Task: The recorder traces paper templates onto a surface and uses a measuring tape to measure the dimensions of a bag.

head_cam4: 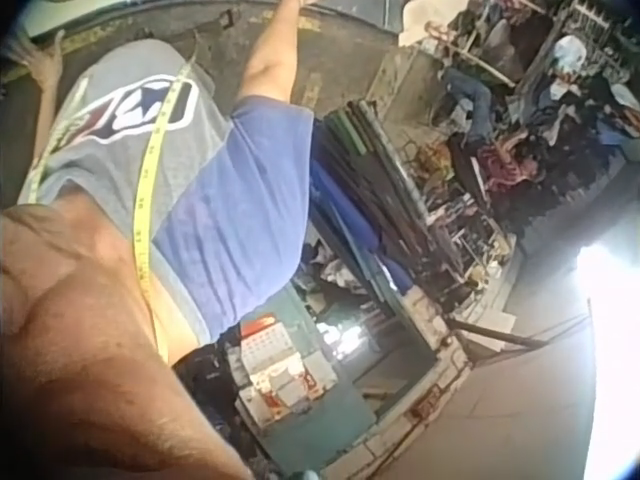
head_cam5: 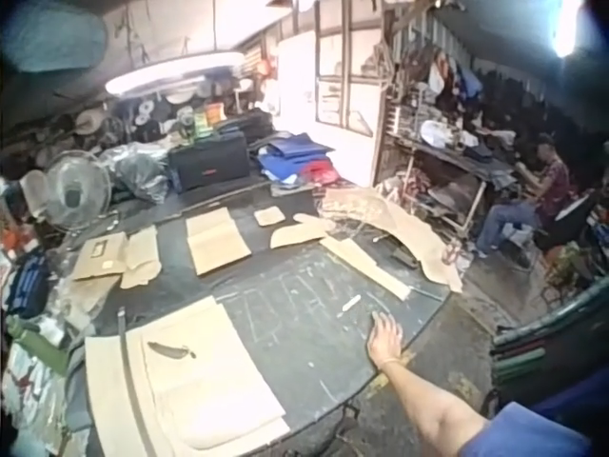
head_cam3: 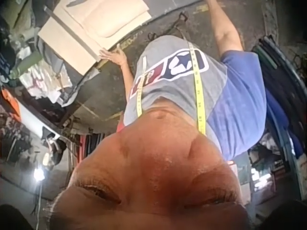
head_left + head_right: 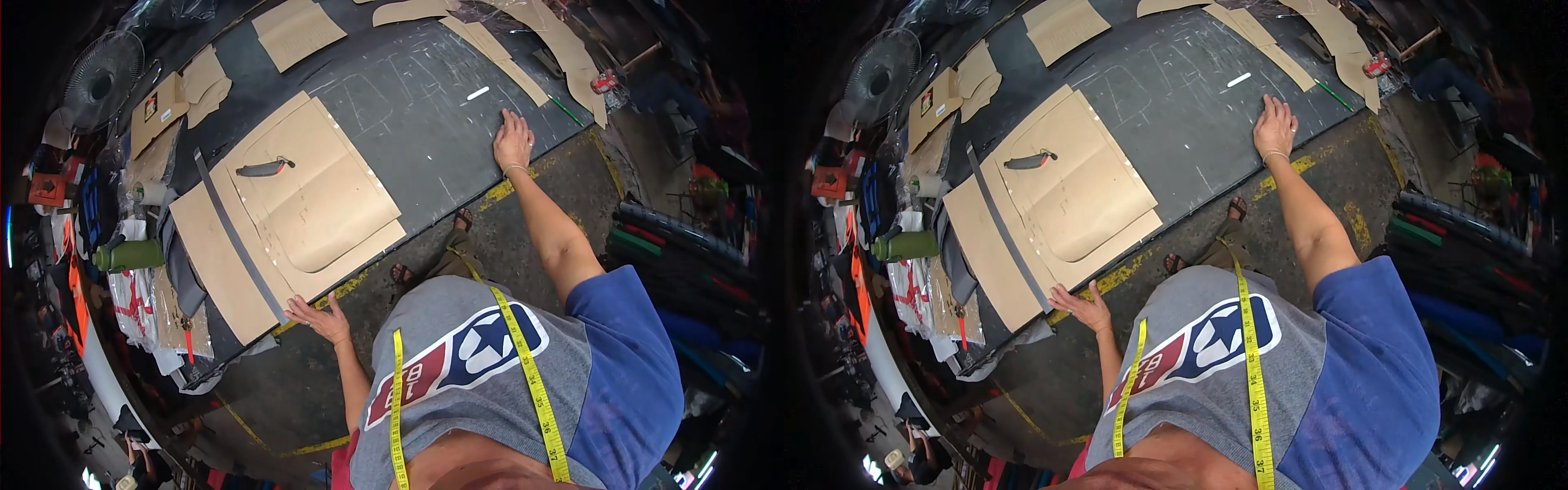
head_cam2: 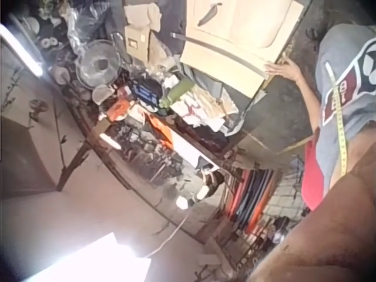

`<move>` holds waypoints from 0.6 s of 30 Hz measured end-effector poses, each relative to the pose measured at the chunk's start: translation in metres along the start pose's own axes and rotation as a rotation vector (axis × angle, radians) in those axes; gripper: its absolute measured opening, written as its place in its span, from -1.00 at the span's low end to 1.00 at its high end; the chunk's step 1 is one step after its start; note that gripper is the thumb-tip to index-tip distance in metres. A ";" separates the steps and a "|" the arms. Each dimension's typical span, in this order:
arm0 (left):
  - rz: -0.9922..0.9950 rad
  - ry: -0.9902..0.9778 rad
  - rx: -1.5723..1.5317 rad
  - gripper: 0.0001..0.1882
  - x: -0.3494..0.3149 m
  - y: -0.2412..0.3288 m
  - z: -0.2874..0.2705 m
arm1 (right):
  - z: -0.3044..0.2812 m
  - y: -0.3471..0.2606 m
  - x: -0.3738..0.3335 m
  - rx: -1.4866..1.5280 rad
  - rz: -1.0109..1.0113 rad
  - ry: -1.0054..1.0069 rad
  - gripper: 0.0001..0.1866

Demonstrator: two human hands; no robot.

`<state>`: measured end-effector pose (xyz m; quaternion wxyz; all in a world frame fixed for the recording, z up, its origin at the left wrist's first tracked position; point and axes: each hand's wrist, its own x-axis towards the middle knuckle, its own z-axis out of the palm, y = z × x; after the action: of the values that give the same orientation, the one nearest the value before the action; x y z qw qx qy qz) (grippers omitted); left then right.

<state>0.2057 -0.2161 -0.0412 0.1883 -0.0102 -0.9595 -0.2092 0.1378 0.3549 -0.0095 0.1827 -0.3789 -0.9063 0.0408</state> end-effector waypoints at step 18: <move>-0.006 -0.006 -0.011 -0.06 0.002 0.004 -0.005 | 0.002 0.000 -0.001 -0.015 -0.027 0.025 -0.57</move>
<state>0.2063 -0.2148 -0.0352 0.1846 -0.0091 -0.9590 -0.2147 0.1378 0.3543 -0.0113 0.1919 -0.3686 -0.9092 0.0270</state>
